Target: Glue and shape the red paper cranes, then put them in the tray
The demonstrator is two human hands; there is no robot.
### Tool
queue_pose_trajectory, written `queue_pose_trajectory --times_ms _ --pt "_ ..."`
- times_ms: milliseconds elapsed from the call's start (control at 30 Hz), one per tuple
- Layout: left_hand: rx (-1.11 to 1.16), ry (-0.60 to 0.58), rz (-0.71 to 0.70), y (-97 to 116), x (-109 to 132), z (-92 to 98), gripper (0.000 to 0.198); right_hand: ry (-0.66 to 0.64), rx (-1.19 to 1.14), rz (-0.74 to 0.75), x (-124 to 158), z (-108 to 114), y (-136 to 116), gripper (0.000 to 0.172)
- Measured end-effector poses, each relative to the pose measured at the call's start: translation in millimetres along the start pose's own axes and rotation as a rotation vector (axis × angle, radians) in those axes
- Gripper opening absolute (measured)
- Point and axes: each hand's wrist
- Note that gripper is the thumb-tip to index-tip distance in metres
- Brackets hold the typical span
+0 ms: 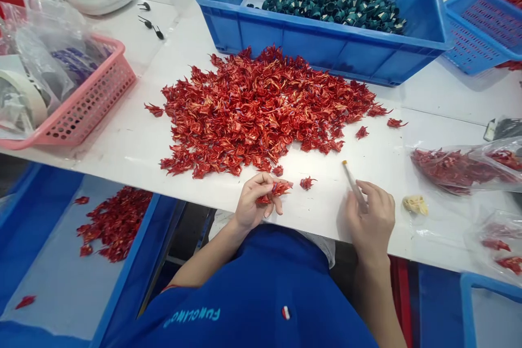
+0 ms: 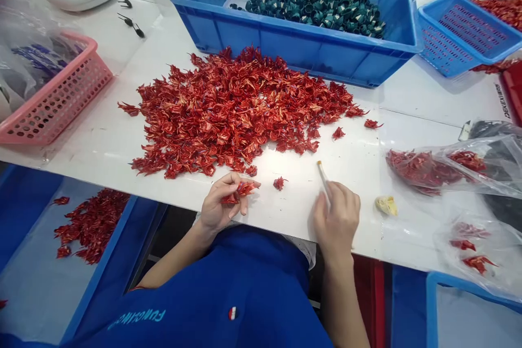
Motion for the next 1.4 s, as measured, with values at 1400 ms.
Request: queue_pose_trajectory --times_ms 1400 --pt "-0.818 0.176 -0.505 -7.3 12.7 -21.2 0.017 0.035 -0.916 -0.396 9.9 -28.5 -81.9 0.011"
Point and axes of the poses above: each hand's wrist, its own x-axis away from the middle knuckle, its own z-axis out of the back of the hand, y = z × x, and after that the axes turned 13 degrees about -x, right-handed
